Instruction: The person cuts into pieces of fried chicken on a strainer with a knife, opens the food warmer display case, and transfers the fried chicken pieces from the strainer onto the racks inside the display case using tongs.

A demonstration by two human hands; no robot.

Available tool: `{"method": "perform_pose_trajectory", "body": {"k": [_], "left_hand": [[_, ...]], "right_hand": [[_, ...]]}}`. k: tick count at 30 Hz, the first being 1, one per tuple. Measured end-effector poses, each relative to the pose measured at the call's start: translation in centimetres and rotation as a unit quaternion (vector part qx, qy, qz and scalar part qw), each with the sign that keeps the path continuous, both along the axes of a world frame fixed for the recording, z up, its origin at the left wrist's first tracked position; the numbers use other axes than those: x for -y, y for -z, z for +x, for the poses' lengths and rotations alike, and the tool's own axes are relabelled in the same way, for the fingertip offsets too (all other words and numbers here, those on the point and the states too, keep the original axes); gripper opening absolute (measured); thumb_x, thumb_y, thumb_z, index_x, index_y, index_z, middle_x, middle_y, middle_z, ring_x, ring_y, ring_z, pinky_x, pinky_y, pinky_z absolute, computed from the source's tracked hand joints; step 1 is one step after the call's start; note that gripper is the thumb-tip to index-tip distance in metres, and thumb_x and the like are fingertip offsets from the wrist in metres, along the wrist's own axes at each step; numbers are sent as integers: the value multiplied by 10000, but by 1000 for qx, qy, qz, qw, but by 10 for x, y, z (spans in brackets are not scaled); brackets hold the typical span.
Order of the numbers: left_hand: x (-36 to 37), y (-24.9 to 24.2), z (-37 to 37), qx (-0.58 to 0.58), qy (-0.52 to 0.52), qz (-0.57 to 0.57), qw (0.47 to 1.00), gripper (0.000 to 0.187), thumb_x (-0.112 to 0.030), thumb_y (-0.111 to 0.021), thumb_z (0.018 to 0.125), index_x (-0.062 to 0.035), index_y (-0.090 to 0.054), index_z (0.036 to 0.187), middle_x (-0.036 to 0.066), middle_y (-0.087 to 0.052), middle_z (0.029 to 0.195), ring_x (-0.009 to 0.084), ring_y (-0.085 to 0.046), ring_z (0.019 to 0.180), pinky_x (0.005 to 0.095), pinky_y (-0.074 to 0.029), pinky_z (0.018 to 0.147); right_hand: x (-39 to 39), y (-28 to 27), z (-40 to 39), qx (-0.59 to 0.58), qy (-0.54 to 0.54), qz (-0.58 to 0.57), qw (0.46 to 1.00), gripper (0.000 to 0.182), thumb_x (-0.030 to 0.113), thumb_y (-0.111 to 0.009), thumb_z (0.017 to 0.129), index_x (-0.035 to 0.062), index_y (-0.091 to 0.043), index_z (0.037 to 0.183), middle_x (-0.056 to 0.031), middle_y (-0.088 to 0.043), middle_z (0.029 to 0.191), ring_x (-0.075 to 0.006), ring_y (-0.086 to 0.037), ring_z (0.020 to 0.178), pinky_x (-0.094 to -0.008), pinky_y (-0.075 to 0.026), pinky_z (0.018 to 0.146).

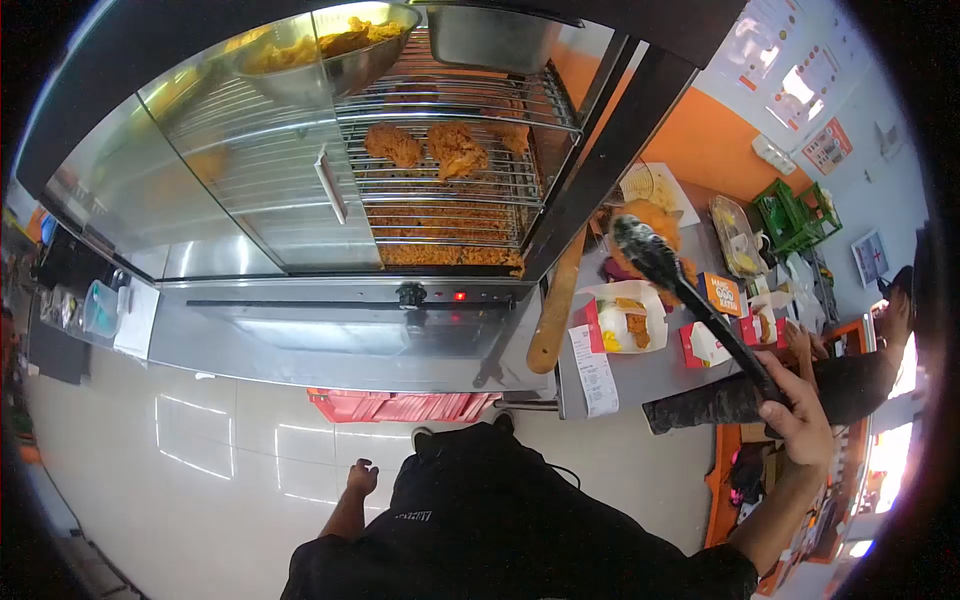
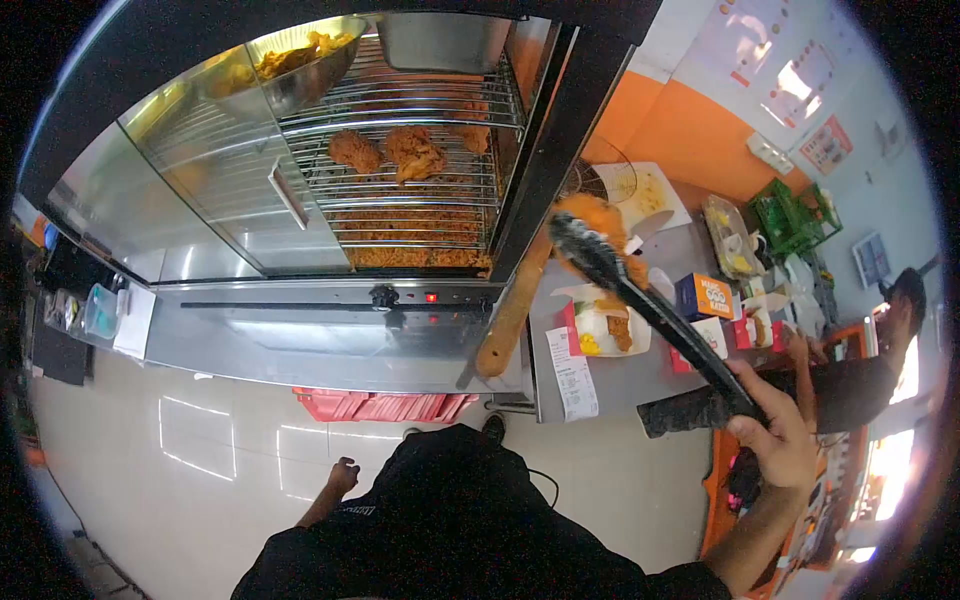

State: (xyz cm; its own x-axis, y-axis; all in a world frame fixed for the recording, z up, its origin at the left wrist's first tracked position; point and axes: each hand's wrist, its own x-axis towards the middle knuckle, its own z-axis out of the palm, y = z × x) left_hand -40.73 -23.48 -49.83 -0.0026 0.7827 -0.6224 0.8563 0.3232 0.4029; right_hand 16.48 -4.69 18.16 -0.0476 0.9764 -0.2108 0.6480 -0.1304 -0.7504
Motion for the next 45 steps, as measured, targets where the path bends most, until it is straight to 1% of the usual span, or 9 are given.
{"method": "perform_pose_trajectory", "body": {"k": [6, 13, 15, 17, 19, 25, 29, 39, 45], "left_hand": [[-22, -3, -33, 10, 3, 46, 999, 425, -299, -626, 818, -25, -545, 1133, 195, -656, 948, 367, -587, 986, 446, -488, 866], [-11, -6, -72, 20, 26, 47, 998, 408, -284, -609, 830, -20, -543, 1134, 221, -652, 948, 399, -599, 960, 456, -493, 867], [-8, -38, -65, 60, -198, -64, 976, 329, -254, -596, 833, -42, -585, 1084, 199, -643, 987, 399, -584, 998, 456, -490, 887], [-1, -60, -73, 24, -34, 1, 999, 183, -179, -554, 830, -131, -671, 962, 189, -582, 1105, 409, -606, 919, 459, -506, 872], [12, -59, -83, 36, -33, 6, 999, 205, -182, -567, 810, -132, -671, 980, 212, -569, 1129, 402, -620, 889, 457, -514, 852], [22, -39, -93, -2, -240, -73, 968, 235, -202, -614, 763, -81, -669, 957, 205, -618, 1044, 353, -626, 949, 470, -510, 849], [14, -54, -101, 14, -6, 22, 1000, 235, -190, -639, 738, -82, -666, 944, 143, -667, 925, 332, -590, 1038, 459, -511, 850], [5, -23, -80, 86, -60, 56, 993, 164, -148, -655, 711, -89, -635, 863, 91, -665, 783, 309, -615, 945, 434, -519, 824], [11, -49, -66, 80, -250, -42, 964, 229, -186, -626, 790, -69, -621, 987, 153, -667, 820, 360, -654, 813, 434, -549, 751]], "right_hand": [[-11, 27, -75, 38, -63, 61, 995, 581, 153, -639, 846, -66, -427, 1341, -184, -608, 1181, -167, -577, 1038, -298, -427, 910], [-52, 56, -147, 262, -56, 189, 945, 537, 221, -621, 865, 6, -451, 1327, -203, -617, 1022, -358, -615, 939, -411, -490, 813], [-61, 66, -159, 314, -57, 212, 923, 531, 241, -613, 865, 29, -450, 1324, -197, -612, 979, -388, -605, 921, -449, -497, 780], [-71, 72, -168, 332, -53, 219, 916, 528, 262, -594, 879, 39, -436, 1331, -197, -615, 991, -381, -614, 915, -462, -500, 764], [-81, 76, -175, 342, -47, 208, 915, 523, 278, -573, 893, 44, -425, 1336, -197, -617, 993, -378, -620, 907, -469, -503, 755], [-112, 90, -197, 318, -43, 210, 924, 545, 305, -509, 938, -47, -386, 1337, -249, -615, 998, -401, -617, 932, -477, -498, 794], [-119, 100, -204, 246, -36, 171, 953, 560, 321, -466, 957, -76, -368, 1340, -302, -595, 1032, -433, -588, 992, -479, -467, 852], [-88, 96, -210, 363, -16, 223, 905, 607, 342, -487, 954, -99, -344, 1347, -285, -545, 988, -413, -628, 781, -461, -519, 668], [-63, 70, -221, 389, 14, 202, 899, 621, 334, -553, 917, -32, -351, 1376, -239, -528, 1035, -387, -635, 778, -450, -521, 656]]}}
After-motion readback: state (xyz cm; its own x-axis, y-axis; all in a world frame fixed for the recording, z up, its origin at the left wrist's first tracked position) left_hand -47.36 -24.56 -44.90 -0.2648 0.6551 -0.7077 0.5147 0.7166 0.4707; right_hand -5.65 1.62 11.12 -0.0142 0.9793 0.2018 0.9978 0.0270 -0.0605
